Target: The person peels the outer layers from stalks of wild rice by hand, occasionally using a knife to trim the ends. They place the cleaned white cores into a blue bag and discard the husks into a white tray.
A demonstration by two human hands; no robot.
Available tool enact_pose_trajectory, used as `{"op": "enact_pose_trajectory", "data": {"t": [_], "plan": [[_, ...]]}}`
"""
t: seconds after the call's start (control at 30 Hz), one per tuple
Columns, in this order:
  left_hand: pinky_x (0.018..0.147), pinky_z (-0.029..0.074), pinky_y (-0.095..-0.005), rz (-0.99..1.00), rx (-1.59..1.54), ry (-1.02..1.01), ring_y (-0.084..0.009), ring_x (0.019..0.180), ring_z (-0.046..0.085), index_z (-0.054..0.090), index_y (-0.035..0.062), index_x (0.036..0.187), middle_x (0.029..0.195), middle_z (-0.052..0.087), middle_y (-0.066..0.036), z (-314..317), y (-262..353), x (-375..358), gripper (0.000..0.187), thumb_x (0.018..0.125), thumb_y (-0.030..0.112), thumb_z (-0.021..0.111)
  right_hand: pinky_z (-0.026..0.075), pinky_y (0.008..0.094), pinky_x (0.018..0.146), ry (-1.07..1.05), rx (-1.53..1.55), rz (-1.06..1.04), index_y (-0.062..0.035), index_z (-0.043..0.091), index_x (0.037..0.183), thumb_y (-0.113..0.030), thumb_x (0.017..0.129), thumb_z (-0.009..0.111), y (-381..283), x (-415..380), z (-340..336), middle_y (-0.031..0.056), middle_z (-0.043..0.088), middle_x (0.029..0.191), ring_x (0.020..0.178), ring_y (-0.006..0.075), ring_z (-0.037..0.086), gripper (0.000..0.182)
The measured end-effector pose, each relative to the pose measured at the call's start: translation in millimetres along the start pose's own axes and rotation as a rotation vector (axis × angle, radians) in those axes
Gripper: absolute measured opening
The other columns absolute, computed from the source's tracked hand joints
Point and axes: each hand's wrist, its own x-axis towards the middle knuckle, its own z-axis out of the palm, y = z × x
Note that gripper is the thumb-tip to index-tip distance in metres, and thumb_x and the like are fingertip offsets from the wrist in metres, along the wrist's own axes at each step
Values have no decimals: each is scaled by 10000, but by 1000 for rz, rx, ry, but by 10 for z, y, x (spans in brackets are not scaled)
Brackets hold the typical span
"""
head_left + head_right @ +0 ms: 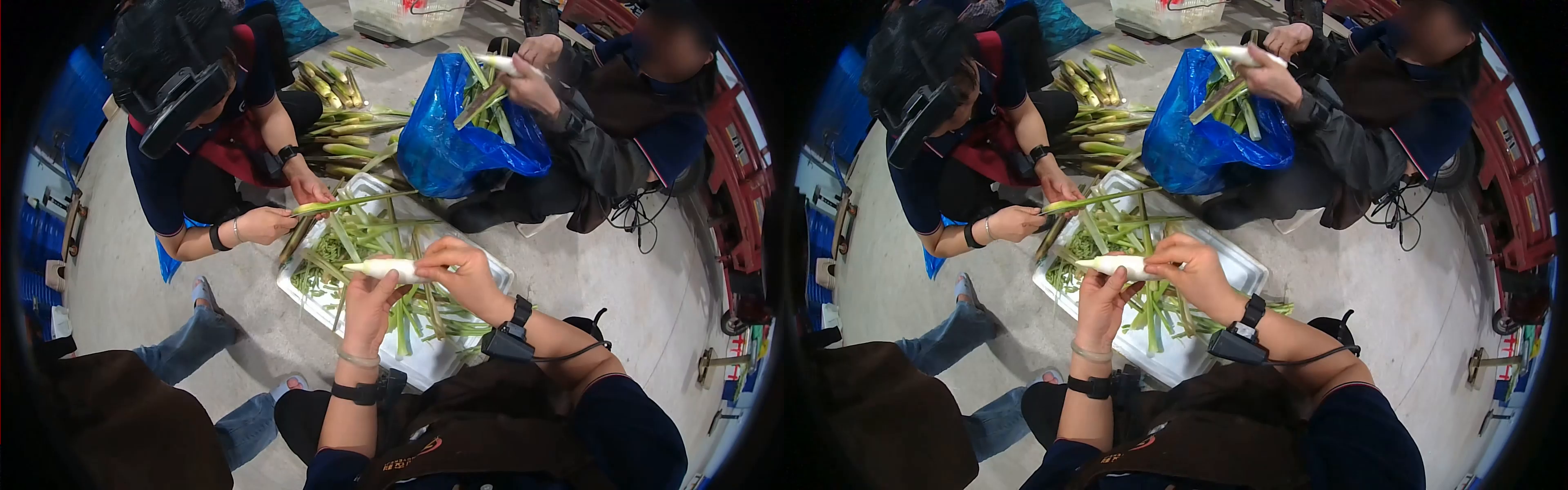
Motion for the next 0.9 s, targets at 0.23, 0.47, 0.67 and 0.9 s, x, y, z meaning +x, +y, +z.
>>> {"op": "enact_pose_trajectory", "data": {"t": [0.23, 0.47, 0.67, 0.9], "plan": [[799, 543, -359, -30, -85, -6, -176, 964, 604, 524, 70, 1168, 1081, 597, -79, -40, -20, 21, 261, 925, 148, 578, 456, 278, 638, 33, -205, 28, -20, 631, 854, -84, 807, 688, -42, 77, -76, 46, 609, 805, 739, 181, 587, 98], [824, 534, -376, 19, -38, 4, -187, 980, 607, 514, 71, 1162, 1097, 608, -93, -55, 16, 56, 251, 934, 165, 565, 468, 274, 653, 4, 79, 144, -20, 658, 937, -134, 808, 706, -107, 139, -34, 60, 607, 811, 751, 186, 597, 179], [859, 535, -355, 10, 21, -22, -214, 1041, 603, 500, 53, 1163, 1175, 595, -128, -53, -29, 78, 241, 929, 89, 549, 481, 267, 642, -31, -43, 17, -9, 669, 903, -58, 694, 789, -1, 46, 12, 80, 621, 853, 721, 169, 601, 246], [827, 536, -325, 13, 136, -94, -186, 987, 615, 514, 20, 1168, 1119, 621, -108, -67, 16, 62, 282, 902, 77, 589, 461, 208, 653, -299, 360, 483, -43, 607, 818, -34, 737, 772, 152, 82, -85, -12, 601, 812, 749, 49, 566, 184]]}}
